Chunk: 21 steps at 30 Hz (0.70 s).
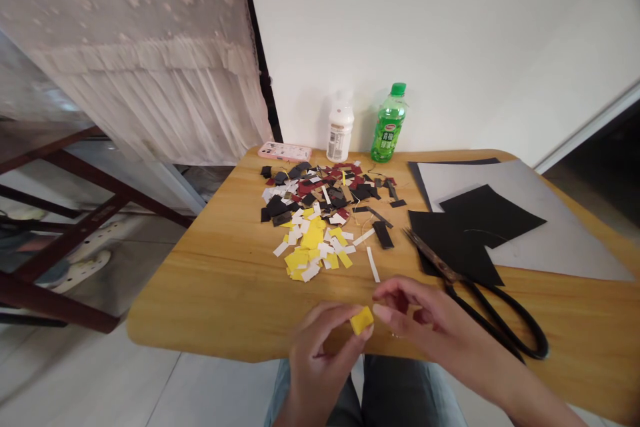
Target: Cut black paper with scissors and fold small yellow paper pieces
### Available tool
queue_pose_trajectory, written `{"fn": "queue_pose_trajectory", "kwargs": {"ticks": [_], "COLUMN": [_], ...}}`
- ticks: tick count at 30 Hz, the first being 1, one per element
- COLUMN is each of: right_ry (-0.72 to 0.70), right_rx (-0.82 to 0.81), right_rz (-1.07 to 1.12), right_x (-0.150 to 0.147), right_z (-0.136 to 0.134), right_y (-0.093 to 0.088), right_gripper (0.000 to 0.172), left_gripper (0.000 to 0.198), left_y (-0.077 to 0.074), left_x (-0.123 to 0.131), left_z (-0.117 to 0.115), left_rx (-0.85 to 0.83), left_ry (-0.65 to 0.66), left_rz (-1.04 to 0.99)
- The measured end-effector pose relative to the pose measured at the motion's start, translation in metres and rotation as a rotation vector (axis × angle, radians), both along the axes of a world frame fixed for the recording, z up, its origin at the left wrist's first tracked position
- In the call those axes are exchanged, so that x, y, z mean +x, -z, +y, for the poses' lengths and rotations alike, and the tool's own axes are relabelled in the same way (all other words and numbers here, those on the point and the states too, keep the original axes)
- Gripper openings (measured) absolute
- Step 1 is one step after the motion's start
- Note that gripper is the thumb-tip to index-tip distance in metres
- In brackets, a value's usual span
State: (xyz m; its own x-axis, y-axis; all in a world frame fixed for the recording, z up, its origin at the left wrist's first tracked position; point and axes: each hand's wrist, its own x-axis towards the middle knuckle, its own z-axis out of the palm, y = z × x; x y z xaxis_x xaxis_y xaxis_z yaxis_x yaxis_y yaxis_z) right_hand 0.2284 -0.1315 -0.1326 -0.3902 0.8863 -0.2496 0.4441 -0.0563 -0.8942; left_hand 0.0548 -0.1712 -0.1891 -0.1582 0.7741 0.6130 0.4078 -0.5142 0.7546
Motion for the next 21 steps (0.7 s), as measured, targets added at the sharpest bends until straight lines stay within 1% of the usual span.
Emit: {"fn": "queue_pose_trajectory", "kwargs": {"ticks": [2, 5, 8, 14, 17, 21], "right_ry": [0.007, -0.023, -0.029, -0.038, -0.007, 0.048], "right_rx": [0.112, 0.296, 0.398, 0.45, 0.475, 0.34], "right_rz": [-0.07, -0.188, -0.268, -0.282, -0.262, -0.132], "right_x": [-0.001, -0.005, -0.009, -0.012, -0.013, -0.019], "right_z": [-0.007, -0.018, -0.023, -0.023, -0.024, -0.022], "right_y": [0.003, 0.008, 0.012, 0.013, 0.014, 0.016], "right_gripper": [0.033, 0.032, 0.033, 0.024, 0.022, 0.017], "left_gripper": [0.009, 0.012, 0.013, 0.015, 0.017, 0.017], "left_y": [0.004, 0.007, 0.007, 0.007, 0.009, 0.009], "left_x": [0.002, 0.004, 0.004, 0.003, 0.003, 0.0], "left_z": [0.0, 0.0, 0.001, 0.0, -0.001, -0.002], "left_rx": [0.063, 0.146, 0.167, 0.183, 0.181, 0.21], "left_ry": [-0.015, -0.02, -0.025, -0.01, 0.004, -0.008], "left_rz": [0.05, 0.097, 0.106, 0.101, 0.103, 0.11]}}
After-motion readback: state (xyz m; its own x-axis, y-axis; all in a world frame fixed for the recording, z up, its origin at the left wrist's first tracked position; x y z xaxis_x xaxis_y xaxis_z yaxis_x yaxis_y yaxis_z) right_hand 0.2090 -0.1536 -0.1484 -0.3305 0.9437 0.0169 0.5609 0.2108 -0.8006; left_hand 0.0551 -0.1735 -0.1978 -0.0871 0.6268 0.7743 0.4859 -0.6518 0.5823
